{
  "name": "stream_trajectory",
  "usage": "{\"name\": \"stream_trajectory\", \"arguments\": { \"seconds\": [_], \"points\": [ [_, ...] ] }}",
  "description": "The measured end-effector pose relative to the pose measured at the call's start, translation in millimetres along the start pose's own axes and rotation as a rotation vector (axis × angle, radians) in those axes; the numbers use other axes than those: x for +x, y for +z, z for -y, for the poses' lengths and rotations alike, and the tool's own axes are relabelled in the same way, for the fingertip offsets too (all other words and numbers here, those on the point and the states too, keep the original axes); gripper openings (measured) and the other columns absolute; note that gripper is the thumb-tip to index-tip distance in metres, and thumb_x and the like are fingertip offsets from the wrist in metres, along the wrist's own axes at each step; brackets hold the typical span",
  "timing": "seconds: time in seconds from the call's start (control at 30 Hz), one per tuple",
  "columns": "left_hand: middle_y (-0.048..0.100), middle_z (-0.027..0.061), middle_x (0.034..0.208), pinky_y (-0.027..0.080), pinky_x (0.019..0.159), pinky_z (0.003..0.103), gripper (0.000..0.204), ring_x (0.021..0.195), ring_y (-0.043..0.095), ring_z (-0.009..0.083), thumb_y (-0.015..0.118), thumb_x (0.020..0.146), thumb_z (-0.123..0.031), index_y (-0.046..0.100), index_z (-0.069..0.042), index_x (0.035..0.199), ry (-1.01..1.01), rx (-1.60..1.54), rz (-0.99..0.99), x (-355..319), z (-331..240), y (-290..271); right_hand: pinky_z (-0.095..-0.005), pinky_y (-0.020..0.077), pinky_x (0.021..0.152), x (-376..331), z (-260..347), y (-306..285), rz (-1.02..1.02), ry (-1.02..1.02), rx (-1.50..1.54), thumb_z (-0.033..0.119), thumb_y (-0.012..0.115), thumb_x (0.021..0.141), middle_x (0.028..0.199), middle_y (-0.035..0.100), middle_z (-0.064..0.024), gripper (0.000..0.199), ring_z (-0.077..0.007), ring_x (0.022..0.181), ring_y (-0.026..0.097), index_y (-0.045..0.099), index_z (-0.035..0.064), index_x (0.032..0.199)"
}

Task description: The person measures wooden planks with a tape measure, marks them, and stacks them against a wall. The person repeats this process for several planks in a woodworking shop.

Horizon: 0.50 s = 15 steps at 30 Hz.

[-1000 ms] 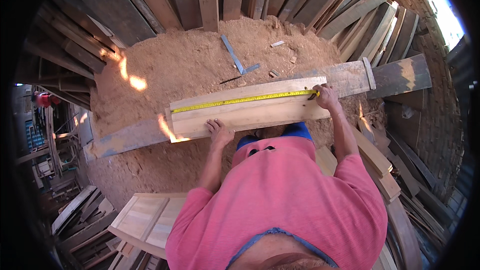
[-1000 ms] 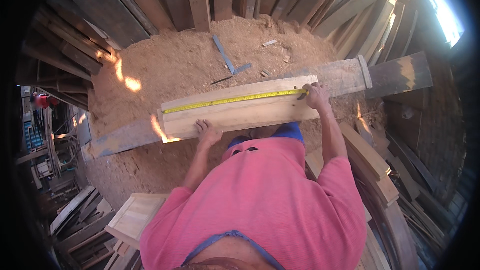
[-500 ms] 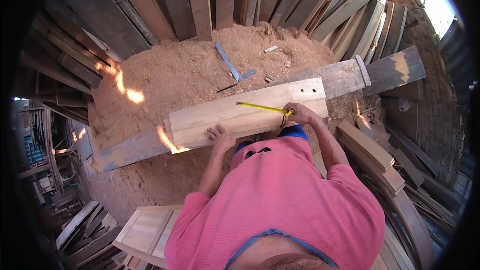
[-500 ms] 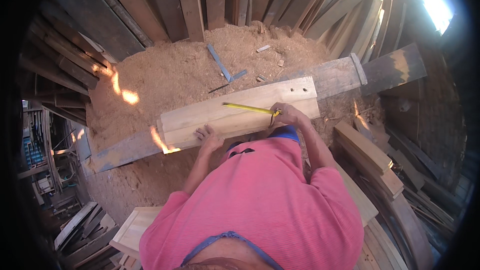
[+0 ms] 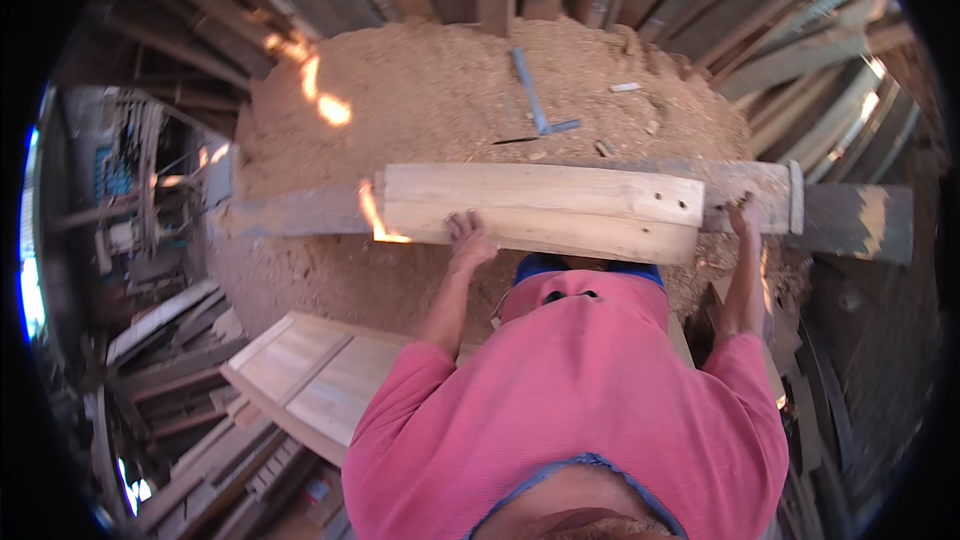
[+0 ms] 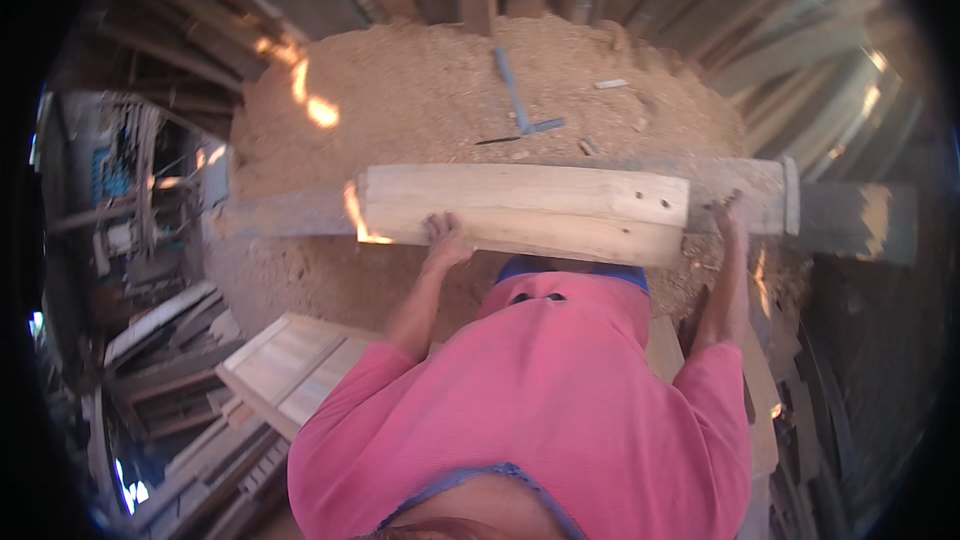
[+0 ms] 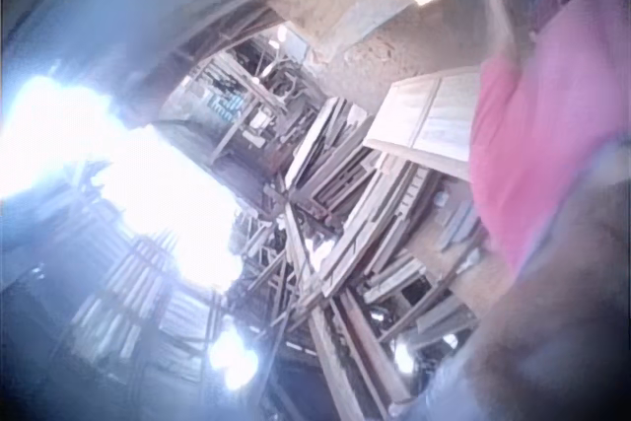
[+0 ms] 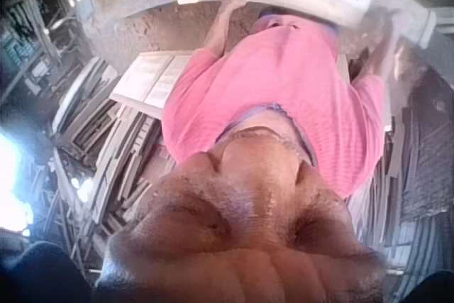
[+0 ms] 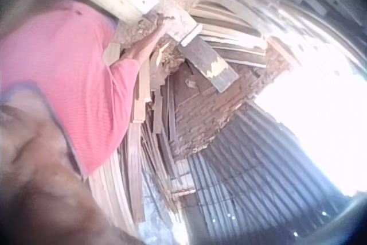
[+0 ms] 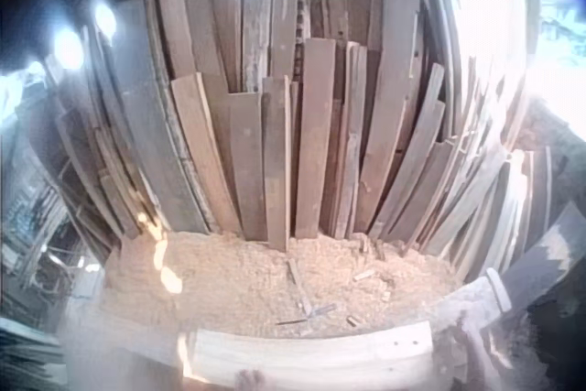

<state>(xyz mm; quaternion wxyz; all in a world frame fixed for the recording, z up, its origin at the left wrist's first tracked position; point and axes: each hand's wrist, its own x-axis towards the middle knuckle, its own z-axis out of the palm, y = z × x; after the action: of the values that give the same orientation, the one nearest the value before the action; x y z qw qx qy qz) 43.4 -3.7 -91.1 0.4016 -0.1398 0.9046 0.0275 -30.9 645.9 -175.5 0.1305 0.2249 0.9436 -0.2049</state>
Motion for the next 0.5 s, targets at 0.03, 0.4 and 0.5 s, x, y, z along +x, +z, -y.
{"name": "stream_trajectory", "arguments": {
  "seconds": [0.03,0.4,0.5],
  "points": [
    [-0.009,0.0464,0.16,0.013,0.124,0.063,0.114,0.151,-0.01,0.0615,0.077,0.087,-0.039,0.002,0.002,0.163,-0.024,-0.015,0.006,0,-3,-2,-0.0489,0.0497,0.102,13,-4,10,0.028,0.017,0.008,0.035,0.072,0.086,0.13,0.063,-0.0332,0.076,-0.0453,0.122,0.062,0.046,-0.0047,0.146],
    [-0.005,0.0476,0.16,0.007,0.122,0.069,0.114,0.15,-0.007,0.0641,0.076,0.081,-0.038,0.007,0.006,0.162,-0.098,-0.206,-0.12,-6,-24,-2,-0.0549,0.0416,0.11,-67,84,26,-0.206,0.057,-0.061,0.034,0.067,0.091,0.143,0.052,-0.0284,0.066,-0.0484,0.13,0.051,0.049,0.0045,0.147],
    [-0.006,0.0466,0.16,0.004,0.12,0.072,0.115,0.149,-0.008,0.0644,0.074,0.082,-0.043,0.008,0.004,0.163,0.001,-0.242,-0.229,-4,-12,6,-0.055,0.0404,0.11,-100,148,25,-0.205,-0.066,-0.155,0.033,0.066,0.092,0.147,0.048,-0.0275,0.061,-0.0481,0.133,0.048,0.051,0.0071,0.145]
  ]
}}
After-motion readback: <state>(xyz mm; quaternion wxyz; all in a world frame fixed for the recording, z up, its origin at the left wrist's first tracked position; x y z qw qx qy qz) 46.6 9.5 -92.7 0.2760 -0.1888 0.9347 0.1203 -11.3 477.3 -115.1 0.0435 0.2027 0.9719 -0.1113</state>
